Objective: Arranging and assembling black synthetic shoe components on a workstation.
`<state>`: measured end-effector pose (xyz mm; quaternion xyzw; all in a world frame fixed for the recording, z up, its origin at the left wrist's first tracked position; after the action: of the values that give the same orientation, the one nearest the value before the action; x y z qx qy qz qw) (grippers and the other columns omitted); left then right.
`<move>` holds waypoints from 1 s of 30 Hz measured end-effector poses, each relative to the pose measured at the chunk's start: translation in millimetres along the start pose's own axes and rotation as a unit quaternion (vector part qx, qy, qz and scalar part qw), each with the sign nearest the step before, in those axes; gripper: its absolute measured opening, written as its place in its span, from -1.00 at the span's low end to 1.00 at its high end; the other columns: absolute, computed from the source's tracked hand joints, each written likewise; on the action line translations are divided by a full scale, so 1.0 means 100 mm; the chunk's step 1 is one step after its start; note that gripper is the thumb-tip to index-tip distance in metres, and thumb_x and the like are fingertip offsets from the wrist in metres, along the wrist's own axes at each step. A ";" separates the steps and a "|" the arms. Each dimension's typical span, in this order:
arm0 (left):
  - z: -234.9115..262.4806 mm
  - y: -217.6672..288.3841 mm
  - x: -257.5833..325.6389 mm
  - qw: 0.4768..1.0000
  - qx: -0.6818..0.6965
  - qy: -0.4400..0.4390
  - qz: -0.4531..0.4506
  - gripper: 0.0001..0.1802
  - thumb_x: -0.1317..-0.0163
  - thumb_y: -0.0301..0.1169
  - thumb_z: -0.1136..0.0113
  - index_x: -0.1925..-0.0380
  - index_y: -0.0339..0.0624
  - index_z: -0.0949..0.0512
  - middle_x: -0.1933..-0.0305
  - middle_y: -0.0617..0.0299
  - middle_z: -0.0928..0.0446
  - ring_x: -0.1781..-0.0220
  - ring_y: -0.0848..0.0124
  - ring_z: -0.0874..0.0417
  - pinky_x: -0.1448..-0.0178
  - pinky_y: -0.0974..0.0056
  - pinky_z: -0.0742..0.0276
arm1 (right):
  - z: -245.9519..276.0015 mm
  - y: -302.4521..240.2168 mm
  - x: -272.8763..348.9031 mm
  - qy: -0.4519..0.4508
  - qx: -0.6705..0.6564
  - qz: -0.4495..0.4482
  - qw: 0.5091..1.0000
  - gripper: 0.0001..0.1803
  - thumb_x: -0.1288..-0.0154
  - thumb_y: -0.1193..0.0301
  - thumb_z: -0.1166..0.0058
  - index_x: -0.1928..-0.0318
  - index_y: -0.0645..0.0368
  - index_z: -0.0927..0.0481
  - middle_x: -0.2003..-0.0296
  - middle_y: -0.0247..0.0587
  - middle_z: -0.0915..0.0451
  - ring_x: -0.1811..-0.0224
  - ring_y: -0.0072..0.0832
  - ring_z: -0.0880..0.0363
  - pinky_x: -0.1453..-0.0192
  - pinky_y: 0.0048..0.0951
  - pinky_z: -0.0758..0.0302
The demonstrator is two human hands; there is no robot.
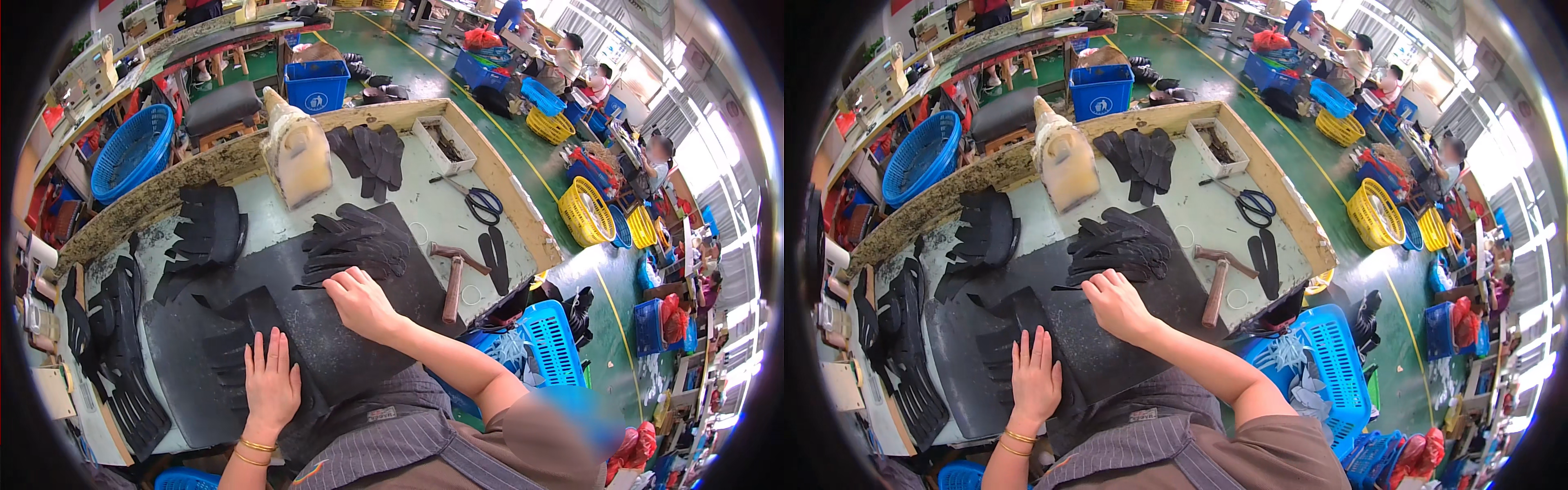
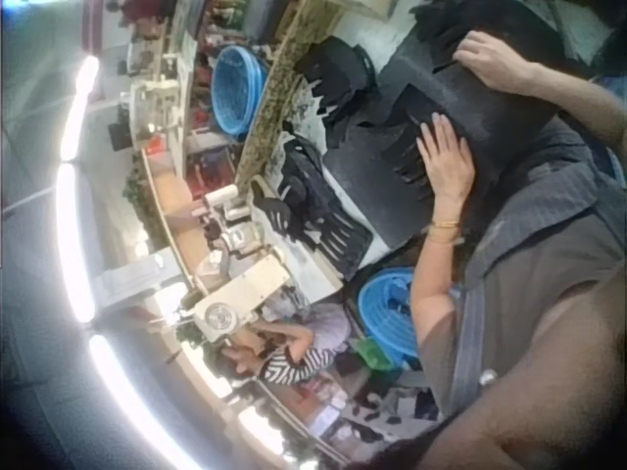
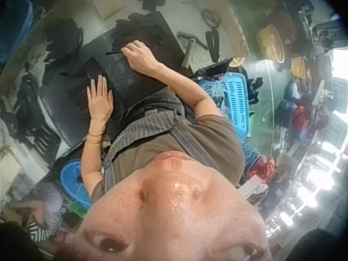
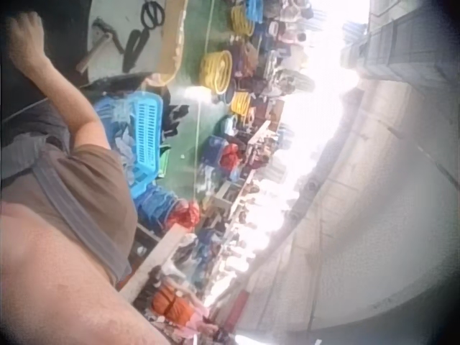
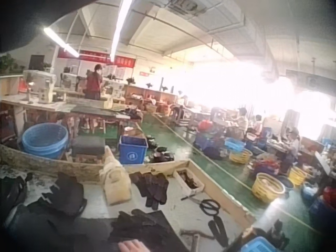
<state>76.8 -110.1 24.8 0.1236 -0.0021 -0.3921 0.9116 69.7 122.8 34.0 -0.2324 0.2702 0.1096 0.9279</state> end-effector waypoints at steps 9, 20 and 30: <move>-0.06 0.00 0.03 1.000 -0.018 -0.003 -0.004 -0.40 -0.40 -0.24 0.06 -0.38 -0.27 -0.28 -0.54 -0.03 -0.14 -0.54 -0.14 -0.09 -0.55 -0.22 0.05 | 0.02 -0.05 0.07 -0.019 -0.009 0.000 1.000 -0.78 -0.05 0.57 -0.10 0.22 0.25 -0.52 0.27 -0.13 -0.50 0.15 -0.18 -0.46 0.02 -0.24 -0.42; -0.08 -0.01 0.06 1.000 -0.020 0.004 -0.009 -0.40 -0.38 -0.21 0.05 -0.37 -0.24 -0.31 -0.52 -0.03 -0.16 -0.54 -0.10 -0.10 -0.55 -0.21 0.05 | 0.01 -0.18 0.05 -0.040 -0.016 0.001 0.999 -0.74 -0.05 0.59 -0.09 0.17 0.25 -0.51 0.26 -0.10 -0.51 0.14 -0.16 -0.48 -0.01 -0.23 -0.44; -0.05 -0.04 0.03 1.000 -0.015 0.005 -0.015 -0.40 -0.39 -0.20 0.06 -0.37 -0.24 -0.30 -0.52 -0.01 -0.18 -0.56 0.00 -0.12 -0.55 -0.20 0.05 | -0.01 -0.23 0.01 -0.053 -0.014 0.001 0.999 -0.75 -0.08 0.58 -0.08 0.16 0.24 -0.51 0.33 -0.13 -0.50 0.20 -0.17 -0.50 0.04 -0.23 -0.46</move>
<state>76.1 -114.1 18.9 0.1118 0.0100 -0.4052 0.9073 77.9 102.9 41.1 -0.2394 0.2196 0.1263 0.9373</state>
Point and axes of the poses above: each hand's wrist, its own x-axis away from the middle knuckle, its own z-axis out of the back of the hand, y = z × x, the point moved 3 cm from there along -x, towards the middle knuckle
